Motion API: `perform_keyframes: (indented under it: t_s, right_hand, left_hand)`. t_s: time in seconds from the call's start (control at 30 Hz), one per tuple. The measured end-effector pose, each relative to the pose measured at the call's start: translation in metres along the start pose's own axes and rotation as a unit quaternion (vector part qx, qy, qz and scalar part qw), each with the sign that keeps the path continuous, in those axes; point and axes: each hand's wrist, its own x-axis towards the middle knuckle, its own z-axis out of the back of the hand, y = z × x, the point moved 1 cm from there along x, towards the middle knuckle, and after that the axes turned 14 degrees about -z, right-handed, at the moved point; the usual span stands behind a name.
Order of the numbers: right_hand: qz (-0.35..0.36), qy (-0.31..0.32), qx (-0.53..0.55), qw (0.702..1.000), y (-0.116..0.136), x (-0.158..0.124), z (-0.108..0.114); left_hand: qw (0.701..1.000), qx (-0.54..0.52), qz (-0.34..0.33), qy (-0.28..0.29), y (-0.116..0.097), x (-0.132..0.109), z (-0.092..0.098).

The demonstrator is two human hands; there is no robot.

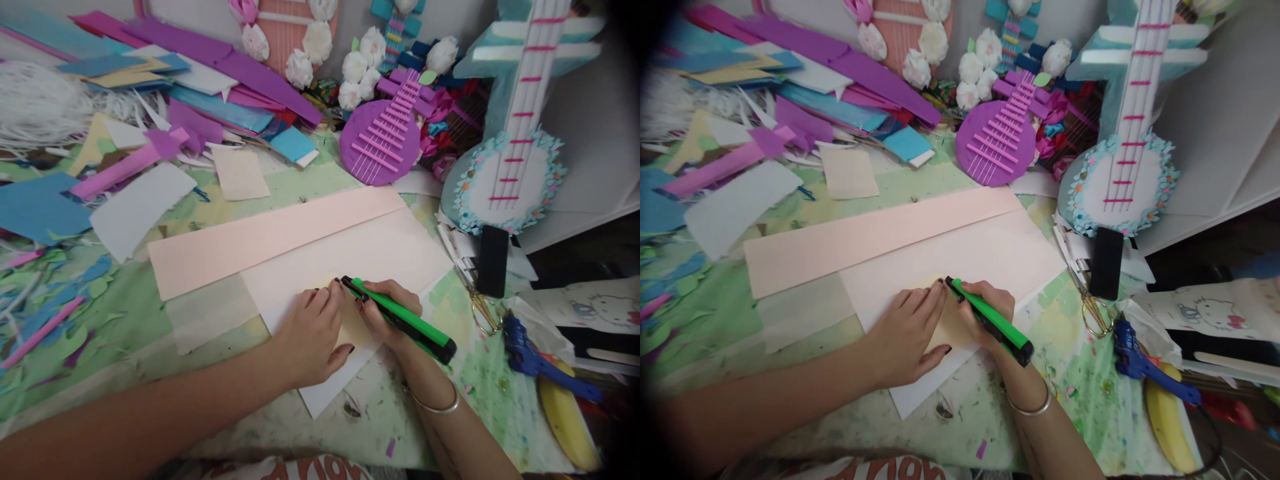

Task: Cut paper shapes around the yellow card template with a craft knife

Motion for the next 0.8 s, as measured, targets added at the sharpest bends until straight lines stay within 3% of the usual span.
perform_keyframes:
  t_s: [0.8]
  right_hand:
    - [0.028, -0.021, -0.045, 0.998, -0.0049, -0.0057, -0.0007]
  left_hand:
    - [1.000, 0.017, -0.005, -0.022, -0.0001, 0.0013, 0.0002]
